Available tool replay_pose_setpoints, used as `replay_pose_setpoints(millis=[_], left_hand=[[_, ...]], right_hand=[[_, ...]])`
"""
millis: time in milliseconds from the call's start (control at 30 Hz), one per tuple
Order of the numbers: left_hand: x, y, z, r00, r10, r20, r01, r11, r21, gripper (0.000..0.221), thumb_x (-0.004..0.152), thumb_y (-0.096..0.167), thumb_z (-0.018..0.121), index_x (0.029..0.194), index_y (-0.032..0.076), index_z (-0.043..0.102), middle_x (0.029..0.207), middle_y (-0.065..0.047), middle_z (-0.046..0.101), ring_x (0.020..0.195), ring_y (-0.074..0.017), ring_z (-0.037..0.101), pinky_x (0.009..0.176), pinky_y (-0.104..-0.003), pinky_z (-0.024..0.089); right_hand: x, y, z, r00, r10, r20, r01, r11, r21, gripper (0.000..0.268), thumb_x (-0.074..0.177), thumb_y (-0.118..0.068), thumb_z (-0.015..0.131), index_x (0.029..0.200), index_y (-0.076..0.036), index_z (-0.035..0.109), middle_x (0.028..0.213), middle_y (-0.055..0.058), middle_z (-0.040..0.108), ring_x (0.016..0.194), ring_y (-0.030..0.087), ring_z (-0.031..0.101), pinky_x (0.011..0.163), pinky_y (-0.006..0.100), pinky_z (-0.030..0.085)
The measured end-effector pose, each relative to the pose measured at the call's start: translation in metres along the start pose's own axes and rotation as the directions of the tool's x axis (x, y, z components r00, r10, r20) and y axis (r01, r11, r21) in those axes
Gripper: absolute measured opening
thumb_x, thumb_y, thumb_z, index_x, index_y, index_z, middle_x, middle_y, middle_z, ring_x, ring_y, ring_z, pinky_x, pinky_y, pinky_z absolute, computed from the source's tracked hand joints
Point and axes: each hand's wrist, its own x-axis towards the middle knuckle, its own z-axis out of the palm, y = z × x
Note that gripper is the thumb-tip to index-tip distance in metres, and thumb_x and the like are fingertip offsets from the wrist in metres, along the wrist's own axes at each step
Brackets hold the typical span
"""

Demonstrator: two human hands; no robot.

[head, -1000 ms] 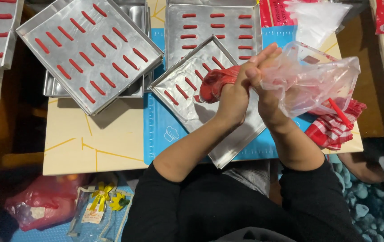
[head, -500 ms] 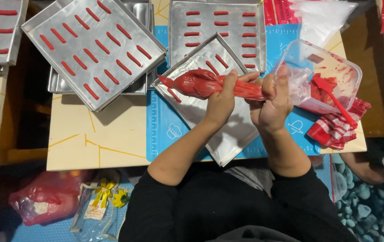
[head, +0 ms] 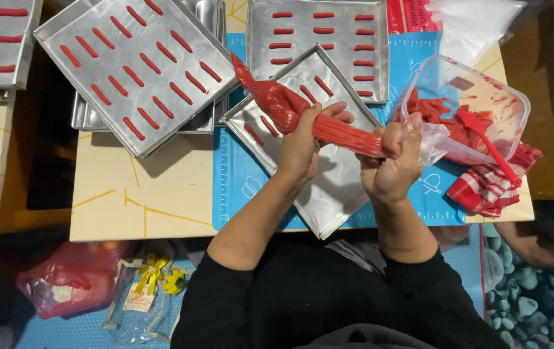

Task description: Piping red dough into small strips on baking trays using a piping bag and refilling the bag from a container.

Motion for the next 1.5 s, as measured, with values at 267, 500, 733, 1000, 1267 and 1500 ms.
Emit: replay_pose_setpoints(millis=[267, 500, 733, 1000, 1267, 1500], left_hand=[[0.009, -0.004, -0.012, 0.996, 0.013, -0.088, -0.019, 0.997, -0.068, 0.046, 0.101, 0.034, 0.058, 0.127, -0.002, 0.068, 0.113, -0.023, 0.074, 0.107, -0.0355, 0.072, 0.085, -0.044, 0.059], [0.022, -0.008, -0.025, 0.985, -0.073, -0.156, 0.014, 0.936, -0.351, 0.044, 0.090, 0.015, 0.075, 0.127, -0.005, 0.060, 0.110, -0.017, 0.070, 0.106, -0.0321, 0.072, 0.094, -0.048, 0.059], [0.006, 0.016, -0.001, 0.994, 0.050, -0.101, -0.090, 0.886, -0.454, 0.061, 0.089, 0.009, 0.082, 0.136, 0.002, 0.043, 0.119, -0.020, 0.062, 0.109, -0.0343, 0.069, 0.094, -0.053, 0.059], [-0.005, -0.016, 0.020, 0.970, 0.216, -0.112, -0.243, 0.898, -0.368, 0.042, 0.093, 0.017, 0.078, 0.121, -0.004, 0.055, 0.114, -0.026, 0.069, 0.105, -0.0399, 0.071, 0.091, -0.055, 0.060], [-0.014, -0.029, 0.011, 0.955, 0.205, -0.215, -0.268, 0.904, -0.332, 0.044, 0.089, 0.009, 0.079, 0.123, 0.001, 0.052, 0.101, -0.018, 0.070, 0.091, -0.0292, 0.075, 0.079, -0.043, 0.065], [-0.028, -0.030, 0.010, 0.925, 0.036, -0.379, -0.140, 0.957, -0.253, 0.037, 0.083, 0.013, 0.084, 0.106, -0.001, 0.058, 0.072, -0.015, 0.064, 0.059, -0.0226, 0.068, 0.050, -0.033, 0.059]], right_hand=[[-0.004, 0.010, -0.012, 0.999, -0.021, -0.027, 0.021, 1.000, 0.007, 0.057, 0.111, -0.050, 0.029, 0.062, -0.024, 0.020, 0.053, -0.005, 0.014, 0.042, 0.007, 0.013, 0.041, 0.019, 0.029], [-0.011, 0.007, -0.013, 0.998, -0.047, -0.045, 0.047, 0.999, -0.001, 0.053, 0.111, -0.047, 0.031, 0.064, -0.024, 0.021, 0.056, -0.006, 0.015, 0.044, 0.008, 0.012, 0.043, 0.022, 0.030], [-0.008, -0.012, -0.024, 0.989, -0.144, -0.035, 0.144, 0.990, -0.010, 0.054, 0.108, -0.056, 0.028, 0.066, -0.022, 0.023, 0.060, -0.006, 0.013, 0.045, 0.009, 0.009, 0.039, 0.021, 0.020], [-0.011, 0.038, 0.000, 0.910, -0.413, -0.024, 0.411, 0.909, -0.074, 0.029, 0.095, -0.037, 0.055, 0.097, -0.010, 0.044, 0.095, 0.014, 0.051, 0.100, 0.027, 0.057, 0.095, 0.036, 0.044], [-0.012, 0.055, -0.016, 0.993, -0.113, 0.016, 0.106, 0.966, 0.236, 0.068, 0.108, -0.057, 0.022, 0.050, -0.021, 0.023, 0.039, -0.004, 0.014, 0.033, 0.016, 0.021, 0.048, 0.031, 0.034], [-0.024, 0.064, -0.025, 0.993, 0.069, 0.091, -0.093, 0.952, 0.291, 0.067, 0.108, -0.058, 0.021, 0.052, -0.022, 0.021, 0.043, -0.006, 0.009, 0.036, 0.013, 0.010, 0.044, 0.032, 0.031]])
